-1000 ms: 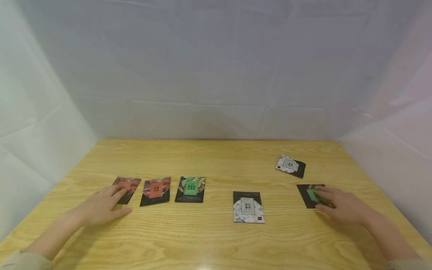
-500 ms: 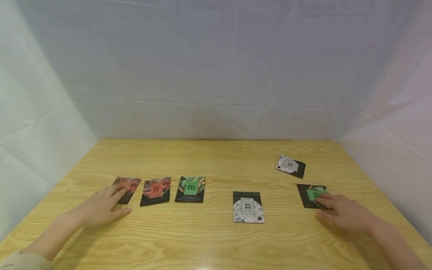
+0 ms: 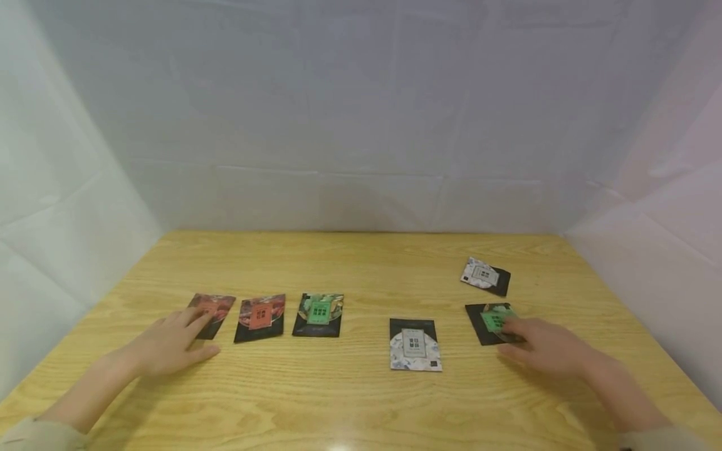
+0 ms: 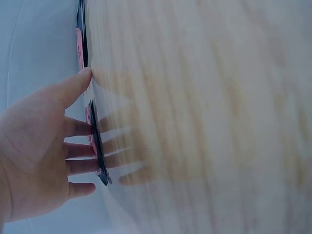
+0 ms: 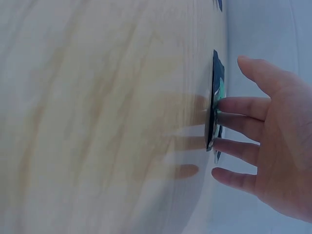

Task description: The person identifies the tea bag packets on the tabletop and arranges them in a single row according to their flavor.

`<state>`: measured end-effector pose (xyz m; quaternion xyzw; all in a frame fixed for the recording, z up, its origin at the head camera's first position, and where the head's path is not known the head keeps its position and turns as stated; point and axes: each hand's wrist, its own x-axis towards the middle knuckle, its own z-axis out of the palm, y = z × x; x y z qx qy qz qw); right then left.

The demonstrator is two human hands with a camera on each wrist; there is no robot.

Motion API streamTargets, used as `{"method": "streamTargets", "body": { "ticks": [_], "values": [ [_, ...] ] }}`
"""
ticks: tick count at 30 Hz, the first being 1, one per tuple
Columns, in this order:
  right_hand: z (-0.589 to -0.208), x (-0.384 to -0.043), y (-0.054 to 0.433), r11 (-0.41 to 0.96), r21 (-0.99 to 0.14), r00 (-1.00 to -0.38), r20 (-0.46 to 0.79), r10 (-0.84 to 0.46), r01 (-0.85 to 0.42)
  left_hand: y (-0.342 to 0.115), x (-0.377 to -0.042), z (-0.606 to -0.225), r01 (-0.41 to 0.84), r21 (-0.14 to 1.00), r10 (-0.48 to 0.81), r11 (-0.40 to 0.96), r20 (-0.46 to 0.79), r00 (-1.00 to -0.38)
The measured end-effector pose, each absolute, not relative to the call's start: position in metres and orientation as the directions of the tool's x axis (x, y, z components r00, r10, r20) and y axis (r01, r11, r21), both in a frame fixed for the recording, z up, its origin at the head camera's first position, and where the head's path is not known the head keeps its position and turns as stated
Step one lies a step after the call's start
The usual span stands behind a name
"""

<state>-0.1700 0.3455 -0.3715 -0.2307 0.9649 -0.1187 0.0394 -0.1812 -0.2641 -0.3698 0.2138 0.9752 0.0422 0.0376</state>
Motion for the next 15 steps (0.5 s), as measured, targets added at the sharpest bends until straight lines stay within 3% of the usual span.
{"method": "streamTargets", "body": {
  "ticks": [15],
  "values": [
    [-0.365,-0.21,0.299,0.804,-0.268,-0.817,-0.091,-0.569,-0.53,-0.263,-0.181,-0.369,0.416,0.098,0.423,0.904,-0.057,-0.905]
  ]
}}
